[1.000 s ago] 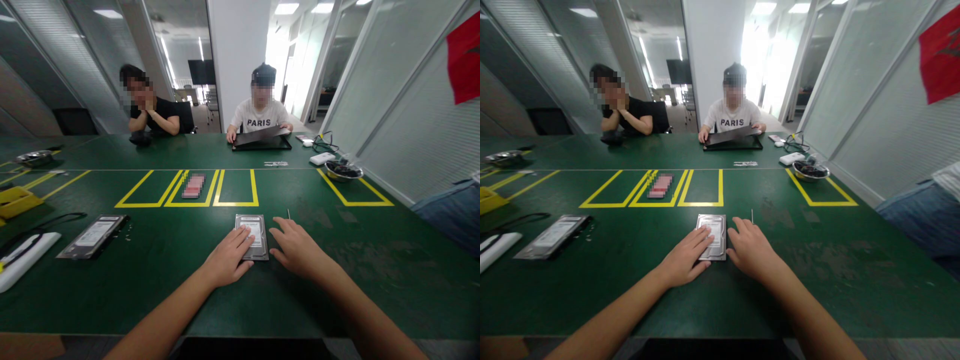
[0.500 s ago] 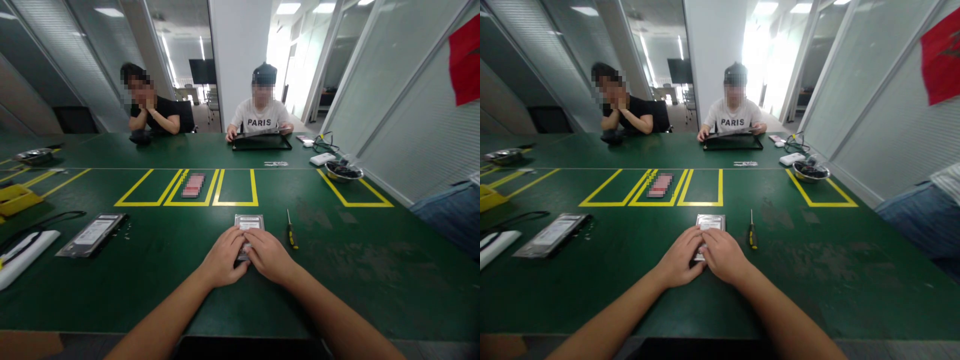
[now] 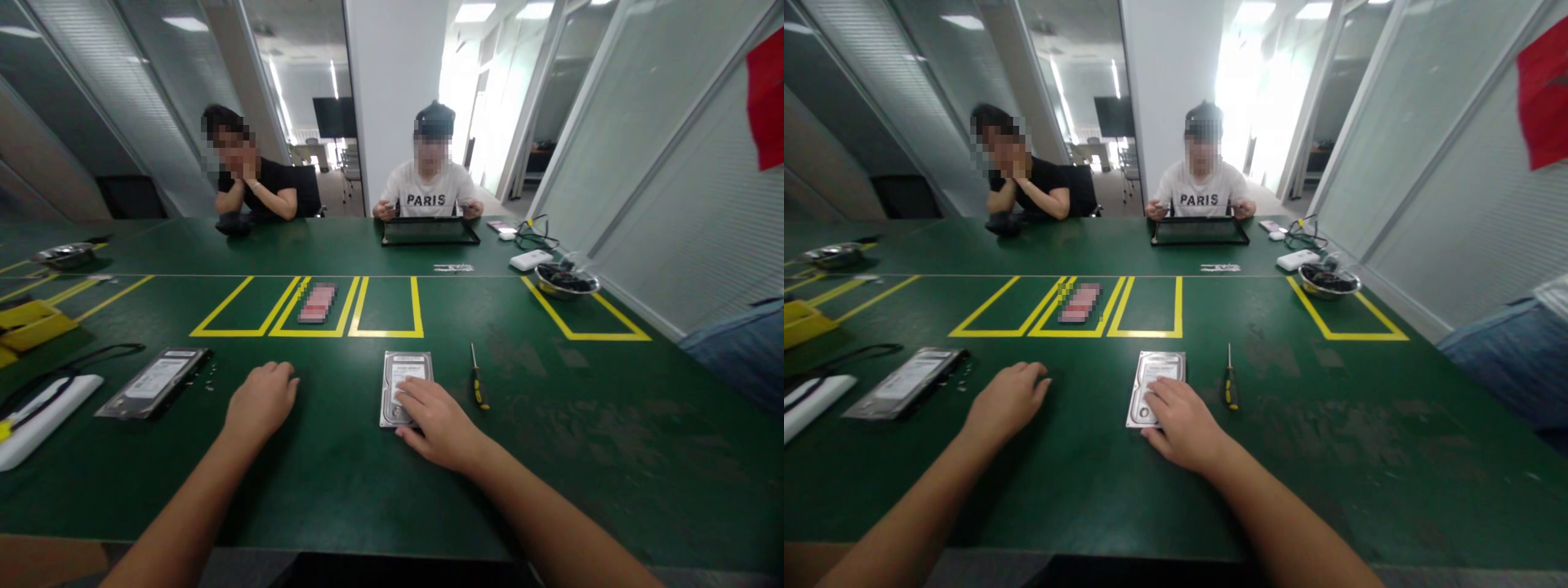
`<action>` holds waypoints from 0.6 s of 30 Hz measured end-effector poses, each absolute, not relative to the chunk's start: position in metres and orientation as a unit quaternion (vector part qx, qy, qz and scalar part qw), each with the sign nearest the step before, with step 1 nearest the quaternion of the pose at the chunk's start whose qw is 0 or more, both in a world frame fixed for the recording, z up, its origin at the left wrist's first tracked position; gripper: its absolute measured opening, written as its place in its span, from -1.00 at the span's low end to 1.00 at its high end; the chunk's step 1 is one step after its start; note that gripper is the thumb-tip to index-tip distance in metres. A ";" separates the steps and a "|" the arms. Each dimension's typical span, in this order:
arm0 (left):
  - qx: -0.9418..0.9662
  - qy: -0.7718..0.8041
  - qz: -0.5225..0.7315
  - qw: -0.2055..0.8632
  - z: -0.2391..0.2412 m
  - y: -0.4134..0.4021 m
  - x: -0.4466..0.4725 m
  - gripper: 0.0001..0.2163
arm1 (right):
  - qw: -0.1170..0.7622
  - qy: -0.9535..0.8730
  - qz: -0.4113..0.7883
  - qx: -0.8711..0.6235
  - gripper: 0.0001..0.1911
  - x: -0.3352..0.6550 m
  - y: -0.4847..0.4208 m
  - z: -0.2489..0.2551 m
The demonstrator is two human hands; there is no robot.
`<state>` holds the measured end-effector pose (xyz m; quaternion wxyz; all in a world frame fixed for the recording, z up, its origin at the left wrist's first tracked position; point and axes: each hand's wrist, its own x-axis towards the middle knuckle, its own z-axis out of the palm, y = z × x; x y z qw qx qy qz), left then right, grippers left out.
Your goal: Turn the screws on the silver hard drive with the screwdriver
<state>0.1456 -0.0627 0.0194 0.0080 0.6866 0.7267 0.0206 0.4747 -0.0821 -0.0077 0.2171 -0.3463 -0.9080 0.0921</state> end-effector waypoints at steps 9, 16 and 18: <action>0.595 0.801 -0.061 -0.039 0.008 -0.091 0.040 -0.53 | 0.203 -0.905 0.094 -0.362 -0.49 0.471 -0.085 -0.005; 0.563 0.822 -0.087 -0.006 0.006 -0.080 0.022 -0.53 | 0.206 -0.903 0.106 -0.362 -0.50 0.471 -0.084 -0.003; 0.563 0.823 -0.074 -0.012 0.007 -0.078 0.019 -0.55 | 0.207 -0.903 0.106 -0.362 -0.50 0.472 -0.084 -0.002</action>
